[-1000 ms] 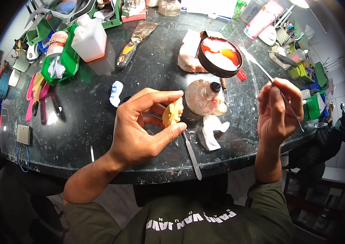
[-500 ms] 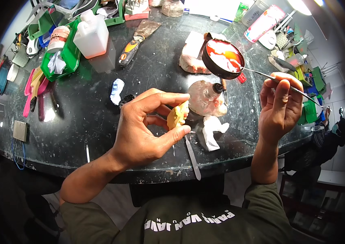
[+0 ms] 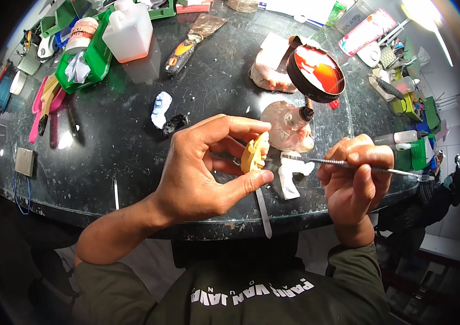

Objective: The person holds a dental model and sculpts wax onto it using a metal dental tool.

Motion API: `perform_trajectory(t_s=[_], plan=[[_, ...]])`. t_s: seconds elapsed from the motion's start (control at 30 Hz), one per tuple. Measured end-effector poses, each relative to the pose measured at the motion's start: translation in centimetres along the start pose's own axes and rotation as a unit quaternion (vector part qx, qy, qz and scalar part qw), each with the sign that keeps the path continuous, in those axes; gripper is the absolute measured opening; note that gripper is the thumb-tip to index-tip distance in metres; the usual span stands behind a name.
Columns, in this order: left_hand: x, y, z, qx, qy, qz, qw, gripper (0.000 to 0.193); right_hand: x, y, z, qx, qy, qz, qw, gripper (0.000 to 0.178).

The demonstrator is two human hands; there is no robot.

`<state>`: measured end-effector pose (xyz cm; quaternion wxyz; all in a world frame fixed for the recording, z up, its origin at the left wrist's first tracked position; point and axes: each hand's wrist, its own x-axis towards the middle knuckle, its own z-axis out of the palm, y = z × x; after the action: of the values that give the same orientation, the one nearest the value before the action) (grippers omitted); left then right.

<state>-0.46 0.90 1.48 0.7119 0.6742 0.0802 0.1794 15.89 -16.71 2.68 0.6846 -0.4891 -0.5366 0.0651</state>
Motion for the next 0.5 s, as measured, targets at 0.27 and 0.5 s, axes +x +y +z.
perform_trajectory(t_s=[0.27, 0.5], plan=[[-0.12, 0.17, 0.27, -0.037, -0.019, -0.024, 0.999, 0.053, -0.25, -0.14, 0.36, -0.013, -0.016, -0.005, 1.000, 0.016], [-0.24, 0.17, 0.26, -0.029, -0.021, -0.022, 0.999, 0.054, -0.20, 0.08, 0.17, -0.023, -0.045, -0.014, 0.999, 0.016]])
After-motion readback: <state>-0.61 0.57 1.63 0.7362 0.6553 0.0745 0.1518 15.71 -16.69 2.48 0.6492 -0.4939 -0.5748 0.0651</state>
